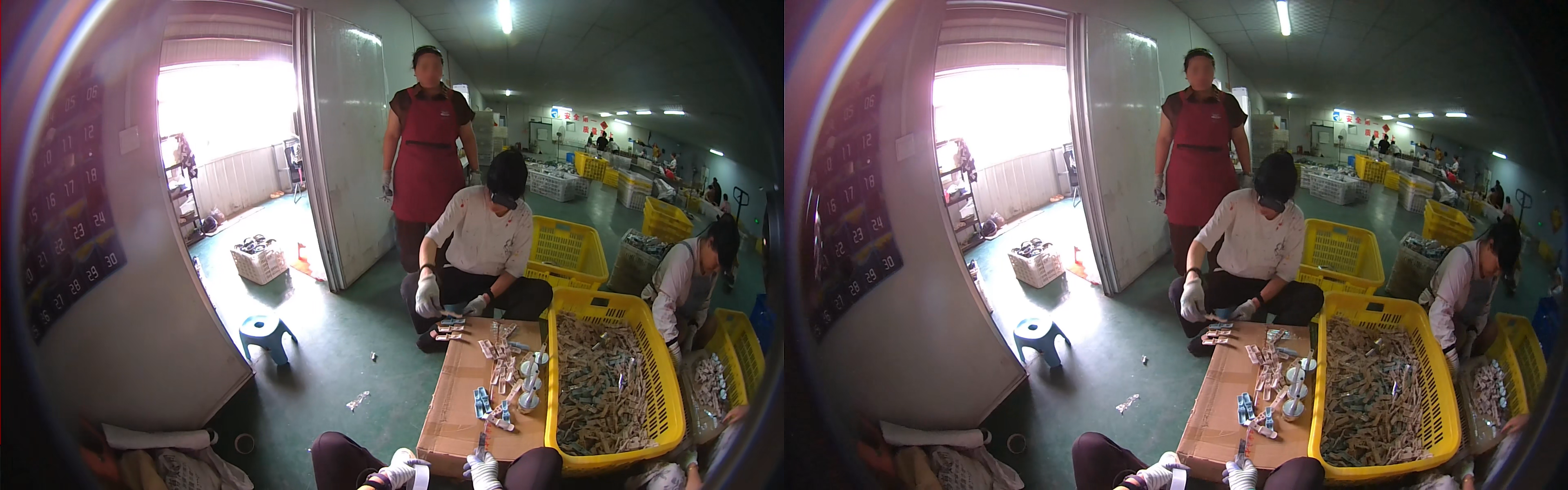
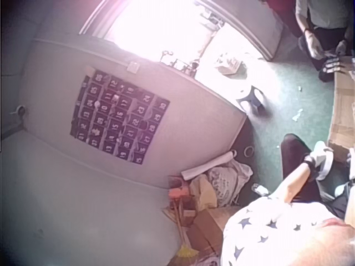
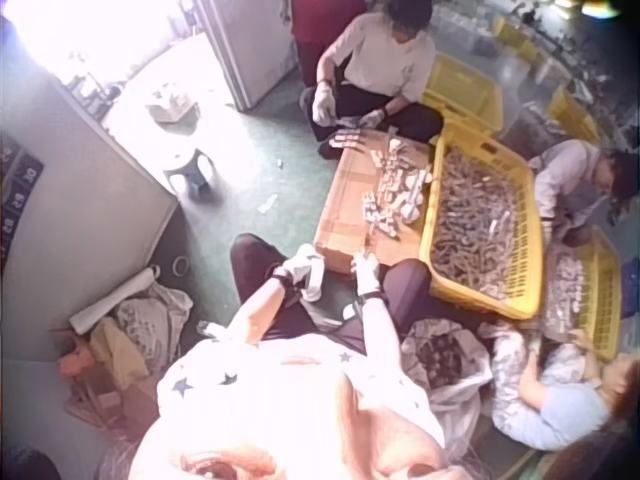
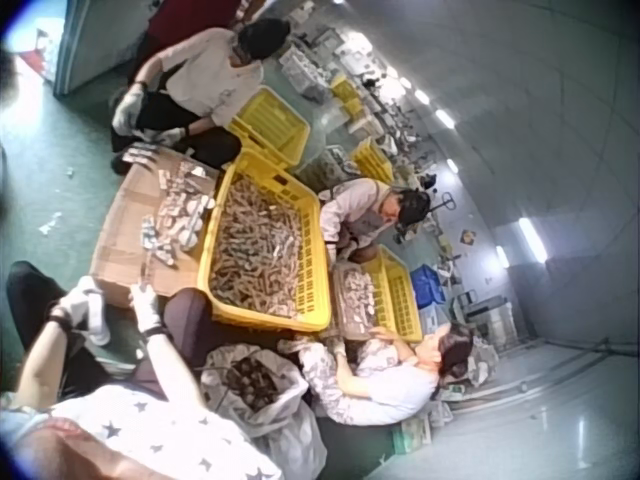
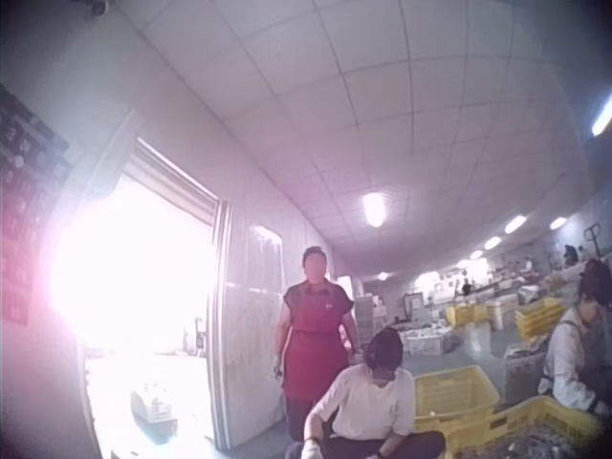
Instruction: Workers are sorting and assembling small metal components onto cardboard strips while sitting on a factory floor.
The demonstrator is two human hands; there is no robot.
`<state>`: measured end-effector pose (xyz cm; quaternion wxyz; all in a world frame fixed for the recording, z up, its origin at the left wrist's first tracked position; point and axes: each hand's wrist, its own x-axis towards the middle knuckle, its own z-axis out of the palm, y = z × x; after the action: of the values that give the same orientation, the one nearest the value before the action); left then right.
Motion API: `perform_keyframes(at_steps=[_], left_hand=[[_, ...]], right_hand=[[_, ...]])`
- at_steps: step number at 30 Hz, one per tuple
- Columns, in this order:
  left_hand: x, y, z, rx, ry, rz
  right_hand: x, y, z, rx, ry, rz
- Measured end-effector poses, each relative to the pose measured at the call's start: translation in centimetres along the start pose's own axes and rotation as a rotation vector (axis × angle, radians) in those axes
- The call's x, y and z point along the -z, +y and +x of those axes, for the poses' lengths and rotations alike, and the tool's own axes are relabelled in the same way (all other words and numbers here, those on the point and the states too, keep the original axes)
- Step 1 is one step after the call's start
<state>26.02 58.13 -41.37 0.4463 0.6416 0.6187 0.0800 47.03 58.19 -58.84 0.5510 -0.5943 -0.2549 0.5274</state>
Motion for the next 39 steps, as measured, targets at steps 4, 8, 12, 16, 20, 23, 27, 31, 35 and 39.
perform_keyframes(at_steps=[4,8,12,16,20,23,27,31,35,39], left_hand=[[1.0,-3.5,-3.4,0.084,0.050,-0.097],[0.1,-6.1,-1.6,0.082,-0.022,-0.157],[-1.1,-8.1,0.2,0.076,0.033,-0.016],[-1.6,-9.1,1.3,0.085,0.037,-0.093],[-1.7,-11.0,2.9,0.083,0.008,-0.119],[-1.8,-11.2,3.3,0.065,0.004,-0.107],[-2.1,-11.8,3.5,0.048,-0.004,-0.092],[-2.0,-11.9,3.8,0.026,-0.012,-0.071],[-1.9,-12.2,4.4,0.006,-0.028,-0.048],[-1.7,-12.5,4.3,-0.006,-0.016,-0.027]], right_hand=[[-3.4,0.7,-0.9,-0.015,-0.143,-0.036],[-3.4,0.6,-1.1,0.009,-0.115,-0.072],[-3.5,0.3,-1.3,0.043,-0.076,-0.123],[-3.1,0.5,-1.0,-0.037,-0.114,-0.006],[-3.5,-0.2,-1.9,0.033,-0.078,-0.069],[-3.4,-0.7,-2.1,0.046,-0.076,-0.137],[-3.6,-0.4,-2.2,0.000,-0.089,-0.098],[-3.3,0.7,-1.4,0.004,-0.095,-0.098],[-3.2,0.5,-1.5,0.018,-0.055,-0.053],[-3.5,0.2,-1.6,0.029,-0.085,-0.069]])
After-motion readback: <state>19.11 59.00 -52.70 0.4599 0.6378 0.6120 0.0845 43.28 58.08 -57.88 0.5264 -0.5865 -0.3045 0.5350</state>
